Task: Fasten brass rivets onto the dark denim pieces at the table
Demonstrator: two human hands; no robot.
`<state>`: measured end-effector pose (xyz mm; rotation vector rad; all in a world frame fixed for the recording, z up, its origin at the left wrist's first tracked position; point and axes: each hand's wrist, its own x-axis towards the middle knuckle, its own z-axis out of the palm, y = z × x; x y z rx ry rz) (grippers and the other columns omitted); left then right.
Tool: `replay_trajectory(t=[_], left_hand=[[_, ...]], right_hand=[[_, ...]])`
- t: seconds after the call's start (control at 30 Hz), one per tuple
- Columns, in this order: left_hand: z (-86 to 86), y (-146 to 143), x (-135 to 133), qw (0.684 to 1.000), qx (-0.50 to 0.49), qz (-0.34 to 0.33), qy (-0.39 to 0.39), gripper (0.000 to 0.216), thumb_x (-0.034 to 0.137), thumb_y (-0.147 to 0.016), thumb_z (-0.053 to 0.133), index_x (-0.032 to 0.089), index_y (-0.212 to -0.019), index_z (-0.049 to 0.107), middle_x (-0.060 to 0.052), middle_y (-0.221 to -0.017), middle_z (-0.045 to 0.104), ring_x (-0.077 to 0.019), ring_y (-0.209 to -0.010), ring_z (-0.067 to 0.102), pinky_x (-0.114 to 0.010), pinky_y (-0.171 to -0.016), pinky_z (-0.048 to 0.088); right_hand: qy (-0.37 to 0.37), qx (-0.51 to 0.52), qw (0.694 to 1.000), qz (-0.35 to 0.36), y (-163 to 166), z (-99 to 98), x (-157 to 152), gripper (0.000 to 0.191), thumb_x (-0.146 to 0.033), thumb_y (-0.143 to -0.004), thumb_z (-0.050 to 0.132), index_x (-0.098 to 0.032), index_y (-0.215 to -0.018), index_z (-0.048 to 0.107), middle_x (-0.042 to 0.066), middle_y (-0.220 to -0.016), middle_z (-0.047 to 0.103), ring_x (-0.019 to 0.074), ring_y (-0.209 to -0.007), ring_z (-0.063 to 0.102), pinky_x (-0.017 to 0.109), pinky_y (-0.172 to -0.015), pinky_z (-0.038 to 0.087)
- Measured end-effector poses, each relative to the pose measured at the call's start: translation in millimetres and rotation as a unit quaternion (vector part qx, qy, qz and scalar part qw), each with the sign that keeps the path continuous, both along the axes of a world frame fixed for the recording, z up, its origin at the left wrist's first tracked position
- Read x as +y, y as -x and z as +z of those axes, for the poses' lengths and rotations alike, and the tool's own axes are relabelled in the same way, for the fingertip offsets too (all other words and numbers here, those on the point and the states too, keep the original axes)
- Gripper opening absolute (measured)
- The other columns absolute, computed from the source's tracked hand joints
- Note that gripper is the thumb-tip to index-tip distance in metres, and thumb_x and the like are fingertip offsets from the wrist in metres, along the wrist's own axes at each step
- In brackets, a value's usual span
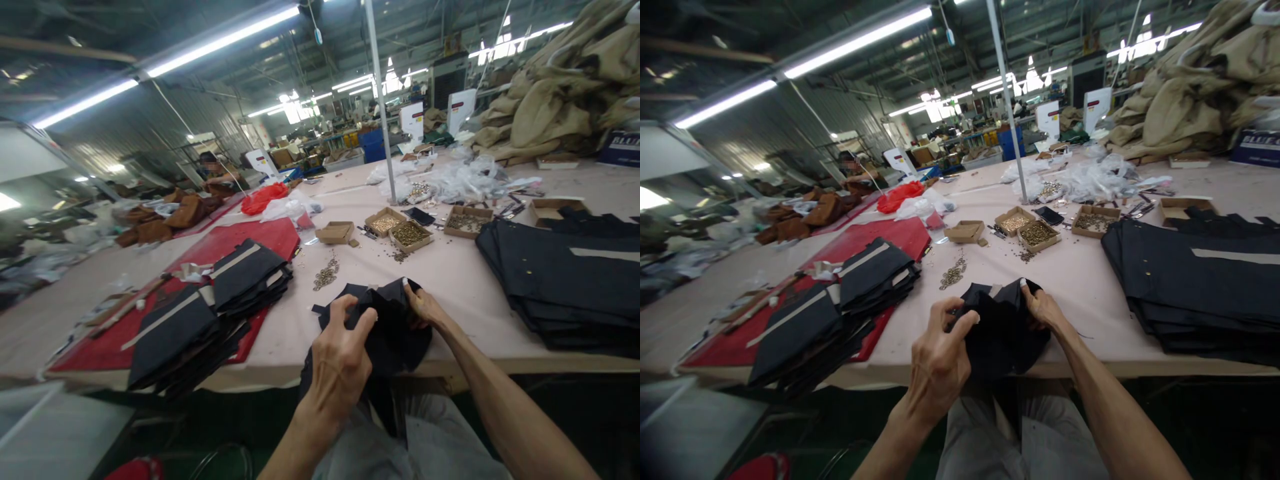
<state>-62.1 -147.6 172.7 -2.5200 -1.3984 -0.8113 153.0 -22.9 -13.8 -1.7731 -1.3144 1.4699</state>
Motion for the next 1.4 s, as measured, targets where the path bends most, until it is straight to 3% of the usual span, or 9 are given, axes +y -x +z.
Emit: replay_trajectory(t=[0.1, 0.23, 0.5, 0.67, 0.83, 1.0, 1.13, 1.23, 1.4], left_hand=[[-1.0, 1.2, 8.6, 0.992, 0.092, -0.081, -0.040, 0.037, 0.006, -0.089, 0.047, 0.024, -0.116, 0.063, -0.012, -0.139, 0.046, -0.0284, -0.127, 0.047, -0.041, -0.096, 0.050], [-15.2, -7.3, 24.5, 0.965, 0.237, -0.111, 0.011, 0.031, 0.010, -0.094, 0.043, 0.018, -0.117, 0.063, -0.012, -0.132, 0.054, -0.0278, -0.121, 0.048, -0.042, -0.097, 0.046], [-82.8, -14.6, 84.8, 0.966, 0.248, 0.011, 0.079, 0.037, 0.033, -0.087, 0.060, 0.003, -0.108, 0.068, -0.024, -0.120, 0.054, -0.0375, -0.122, 0.042, -0.050, -0.107, 0.032], [-132.0, -5.3, 111.1, 0.954, 0.251, 0.056, 0.155, 0.022, 0.020, -0.086, 0.056, 0.009, -0.098, 0.070, -0.020, -0.103, 0.062, -0.0309, -0.106, 0.053, -0.043, -0.097, 0.039], [-150.3, -2.3, 122.0, 0.932, 0.208, 0.110, 0.276, 0.035, 0.033, -0.083, 0.059, 0.008, -0.108, 0.065, -0.022, -0.108, 0.063, -0.0329, -0.102, 0.059, -0.041, -0.088, 0.046], [-145.0, -20.2, 113.5, 0.932, 0.169, 0.149, 0.283, 0.032, 0.026, -0.081, 0.059, 0.006, -0.106, 0.061, -0.024, -0.103, 0.061, -0.0349, -0.098, 0.061, -0.044, -0.085, 0.046], [-145.8, -25.2, 101.7, 0.972, 0.029, 0.011, 0.234, 0.028, 0.017, -0.073, 0.068, 0.016, -0.098, 0.055, -0.012, -0.104, 0.057, -0.0252, -0.097, 0.057, -0.035, -0.086, 0.044], [-150.3, -17.9, 102.6, 0.965, -0.093, -0.061, 0.239, 0.025, 0.010, -0.067, 0.068, 0.019, -0.081, 0.049, -0.004, -0.095, 0.054, -0.0177, -0.087, 0.054, -0.028, -0.077, 0.042], [-162.8, -9.1, 115.2, 0.948, -0.227, 0.082, 0.206, 0.023, 0.014, -0.070, 0.060, 0.019, -0.064, 0.039, 0.003, -0.068, 0.042, -0.0124, -0.066, 0.044, -0.025, -0.064, 0.035]], right_hand=[[0.041, -0.008, 0.999, -0.006, 3.3, -1.6, 10.5, 0.094, -0.094, -0.075, 0.014, -0.014, -0.098, 0.058, 0.016, -0.064, 0.069, 0.0281, -0.049, 0.068, 0.039, -0.045, 0.055], [0.029, 0.009, 1.000, -0.008, 3.6, -5.3, 12.3, 0.094, -0.094, -0.075, 0.019, -0.012, -0.096, 0.060, 0.018, -0.061, 0.069, 0.0274, -0.044, 0.067, 0.036, -0.039, 0.054], [0.024, 0.032, 0.999, -0.020, 1.8, -10.9, 8.6, 0.085, -0.093, -0.076, 0.026, -0.016, -0.090, 0.059, 0.016, -0.055, 0.068, 0.0255, -0.046, 0.068, 0.030, -0.036, 0.053], [0.036, 0.036, 0.999, -0.019, 0.6, -20.3, 13.0, 0.080, -0.090, -0.078, 0.029, -0.016, -0.085, 0.059, 0.016, -0.058, 0.069, 0.0240, -0.048, 0.069, 0.030, -0.038, 0.054], [-0.012, 0.067, 0.998, -0.013, -3.8, -38.0, 1.5, 0.059, -0.071, -0.085, 0.049, -0.014, -0.084, 0.062, 0.013, -0.066, 0.072, 0.0191, -0.052, 0.069, 0.024, -0.045, 0.052], [-0.218, 0.071, 0.973, 0.015, -10.0, -51.8, -37.0, 0.022, -0.027, -0.074, 0.068, -0.016, -0.093, 0.070, 0.006, -0.085, 0.073, 0.0177, -0.071, 0.069, 0.025, -0.064, 0.054], [-0.347, 0.014, 0.938, 0.018, -11.1, -46.5, -62.2, 0.021, -0.016, -0.070, 0.063, -0.019, -0.088, 0.074, 0.006, -0.102, 0.067, 0.0191, -0.087, 0.066, 0.029, -0.076, 0.053], [-0.381, -0.021, 0.924, 0.021, -10.6, -41.7, -67.3, 0.022, -0.013, -0.069, 0.063, -0.021, -0.086, 0.075, 0.006, -0.101, 0.064, 0.0208, -0.094, 0.063, 0.032, -0.083, 0.052], [-0.380, -0.035, 0.923, 0.043, -10.4, -42.8, -64.5, 0.027, -0.012, -0.069, 0.063, -0.022, -0.090, 0.075, 0.005, -0.107, 0.062, 0.0198, -0.093, 0.063, 0.033, -0.083, 0.052]])
